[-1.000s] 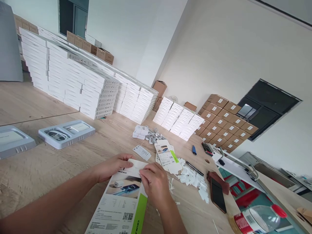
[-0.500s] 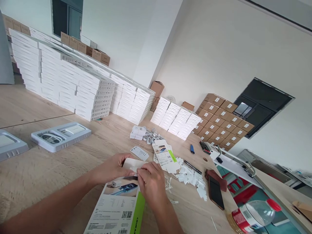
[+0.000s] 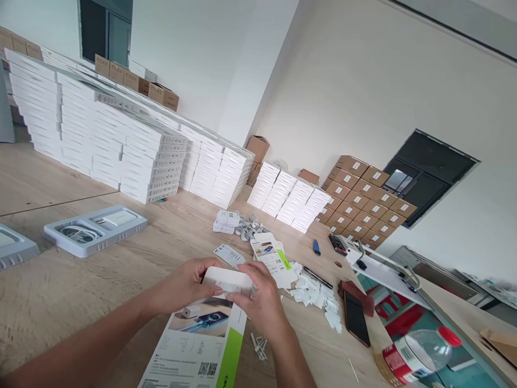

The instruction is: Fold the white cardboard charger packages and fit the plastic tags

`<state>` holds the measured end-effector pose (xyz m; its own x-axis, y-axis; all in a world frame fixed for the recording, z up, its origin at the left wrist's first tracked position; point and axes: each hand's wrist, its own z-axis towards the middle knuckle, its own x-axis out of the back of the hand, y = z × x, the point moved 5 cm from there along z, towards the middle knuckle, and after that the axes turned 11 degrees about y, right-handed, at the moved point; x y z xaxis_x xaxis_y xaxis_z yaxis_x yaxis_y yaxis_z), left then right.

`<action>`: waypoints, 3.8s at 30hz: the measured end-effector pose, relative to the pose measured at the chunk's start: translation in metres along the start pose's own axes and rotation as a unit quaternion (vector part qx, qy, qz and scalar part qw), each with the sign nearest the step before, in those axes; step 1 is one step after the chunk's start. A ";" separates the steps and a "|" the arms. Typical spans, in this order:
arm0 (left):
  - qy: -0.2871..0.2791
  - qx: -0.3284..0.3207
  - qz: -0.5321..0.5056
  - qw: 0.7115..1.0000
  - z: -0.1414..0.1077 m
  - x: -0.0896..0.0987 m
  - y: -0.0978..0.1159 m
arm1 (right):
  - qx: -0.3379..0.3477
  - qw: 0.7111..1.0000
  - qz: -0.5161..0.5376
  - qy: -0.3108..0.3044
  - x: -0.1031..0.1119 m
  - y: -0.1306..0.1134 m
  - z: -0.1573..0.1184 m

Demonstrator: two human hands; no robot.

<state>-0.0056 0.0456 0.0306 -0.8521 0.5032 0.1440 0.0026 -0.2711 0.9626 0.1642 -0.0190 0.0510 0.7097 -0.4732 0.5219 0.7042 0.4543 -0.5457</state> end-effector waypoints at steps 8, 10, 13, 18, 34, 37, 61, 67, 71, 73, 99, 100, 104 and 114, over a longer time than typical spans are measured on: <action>0.018 0.013 0.033 0.999 -0.002 0.000 -0.002 | -0.103 0.988 0.105 -0.052 0.000 0.000 0.001; 0.023 0.005 0.048 0.999 -0.003 0.000 -0.001 | -0.142 0.980 0.128 -0.049 0.000 0.001 0.000; 0.029 -0.004 0.061 0.998 -0.003 -0.001 0.000 | -0.201 0.963 0.170 -0.052 -0.003 0.002 -0.001; 0.044 -0.011 0.067 0.997 -0.004 -0.002 0.002 | -0.249 0.944 0.214 -0.046 -0.006 0.005 -0.003; 0.065 0.005 0.000 0.998 -0.006 -0.012 -0.002 | -0.300 0.917 0.259 -0.035 -0.003 0.009 0.001; 0.072 0.008 -0.011 0.997 -0.005 -0.012 -0.001 | -0.305 0.917 0.253 -0.036 -0.002 0.006 0.003; 0.056 -0.030 -0.033 0.997 -0.007 -0.013 0.011 | -0.326 0.895 0.293 -0.083 -0.004 0.012 0.012; 0.049 -0.006 -0.061 0.997 -0.006 -0.015 0.009 | -0.322 0.901 0.283 -0.070 -0.002 0.015 0.010; 0.059 0.059 -0.201 0.976 -0.003 -0.007 0.007 | -0.321 0.892 0.315 -0.035 -0.003 0.015 0.013; 0.036 0.106 -0.308 0.945 -0.004 -0.004 0.007 | -0.318 0.880 0.353 0.017 -0.001 0.016 0.016; -0.211 0.258 -0.417 0.845 -0.027 -0.042 -0.016 | -0.158 0.977 0.135 0.047 0.014 -0.022 0.023; -0.214 0.254 -0.418 0.845 -0.027 -0.041 -0.014 | -0.150 0.979 0.127 0.048 0.015 -0.023 0.024; -0.216 0.214 -0.434 0.848 -0.027 -0.043 0.003 | -0.137 0.986 0.093 0.034 0.014 -0.031 0.022; -0.206 0.230 -0.456 0.835 -0.028 -0.042 -0.002 | -0.289 0.934 0.202 -0.064 -0.010 -0.021 0.007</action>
<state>0.0161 0.0021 0.0161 -0.3582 0.5930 -0.7212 -0.2677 0.6748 0.6878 0.1428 -0.0180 0.0618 0.9376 -0.2411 0.2505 0.2755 0.0756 -0.9583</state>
